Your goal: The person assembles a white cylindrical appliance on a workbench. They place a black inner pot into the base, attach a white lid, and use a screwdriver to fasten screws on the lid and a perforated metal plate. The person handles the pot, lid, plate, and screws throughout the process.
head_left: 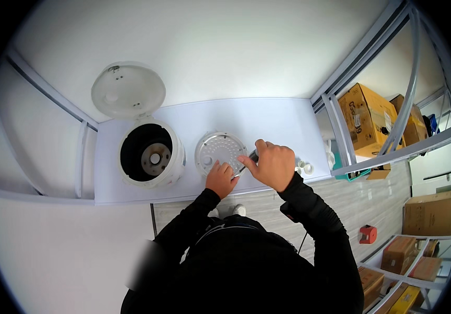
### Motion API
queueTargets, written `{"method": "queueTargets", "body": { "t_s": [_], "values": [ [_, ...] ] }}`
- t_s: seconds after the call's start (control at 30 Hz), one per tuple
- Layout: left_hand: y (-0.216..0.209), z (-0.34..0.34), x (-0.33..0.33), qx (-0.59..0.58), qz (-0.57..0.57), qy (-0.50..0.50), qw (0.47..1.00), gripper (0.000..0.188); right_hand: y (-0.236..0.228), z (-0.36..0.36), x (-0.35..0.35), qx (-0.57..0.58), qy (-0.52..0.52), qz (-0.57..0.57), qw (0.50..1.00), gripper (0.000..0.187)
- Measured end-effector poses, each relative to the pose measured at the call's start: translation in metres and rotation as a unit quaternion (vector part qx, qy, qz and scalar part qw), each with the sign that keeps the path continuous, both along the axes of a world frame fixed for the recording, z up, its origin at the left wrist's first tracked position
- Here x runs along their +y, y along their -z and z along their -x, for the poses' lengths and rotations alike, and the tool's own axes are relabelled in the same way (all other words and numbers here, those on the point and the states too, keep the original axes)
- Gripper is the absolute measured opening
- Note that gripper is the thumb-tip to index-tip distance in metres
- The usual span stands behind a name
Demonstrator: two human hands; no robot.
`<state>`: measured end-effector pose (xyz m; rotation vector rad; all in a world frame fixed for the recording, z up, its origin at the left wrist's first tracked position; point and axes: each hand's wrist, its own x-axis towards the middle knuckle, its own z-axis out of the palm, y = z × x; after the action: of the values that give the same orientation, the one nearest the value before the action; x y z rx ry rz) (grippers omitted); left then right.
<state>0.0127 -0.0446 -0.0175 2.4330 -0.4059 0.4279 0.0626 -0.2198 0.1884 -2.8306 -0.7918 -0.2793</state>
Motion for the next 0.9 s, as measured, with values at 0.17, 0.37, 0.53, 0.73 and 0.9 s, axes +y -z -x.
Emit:
{"method": "queueTargets", "body": {
  "t_s": [0.17, 0.37, 0.53, 0.73, 0.9],
  "values": [
    [-0.009, -0.002, -0.004, 0.055, 0.016, -0.002, 0.998, 0.024, -0.002, 0.007, -0.007, -0.038, -0.089, -0.052, 0.994, 0.041],
    [-0.006, -0.004, -0.003, 0.058, 0.026, -0.003, 0.998, 0.021, -0.019, -0.002, 0.009, 0.083, 0.008, 0.096, 0.992, 0.036],
    [-0.012, -0.004, -0.002, 0.074, 0.001, 0.003, 0.997, 0.029, -0.006, -0.001, -0.003, -0.078, -0.116, -0.018, 0.99, 0.039],
    [-0.016, -0.004, -0.002, 0.088, -0.029, 0.0, 0.996, 0.03, -0.005, -0.006, 0.002, 0.022, -0.055, 0.072, 0.996, 0.037],
    [-0.019, -0.005, -0.002, 0.097, -0.037, 0.0, 0.995, 0.032, -0.009, -0.001, 0.001, -0.052, -0.082, 0.024, 0.995, 0.036]
  ]
}}
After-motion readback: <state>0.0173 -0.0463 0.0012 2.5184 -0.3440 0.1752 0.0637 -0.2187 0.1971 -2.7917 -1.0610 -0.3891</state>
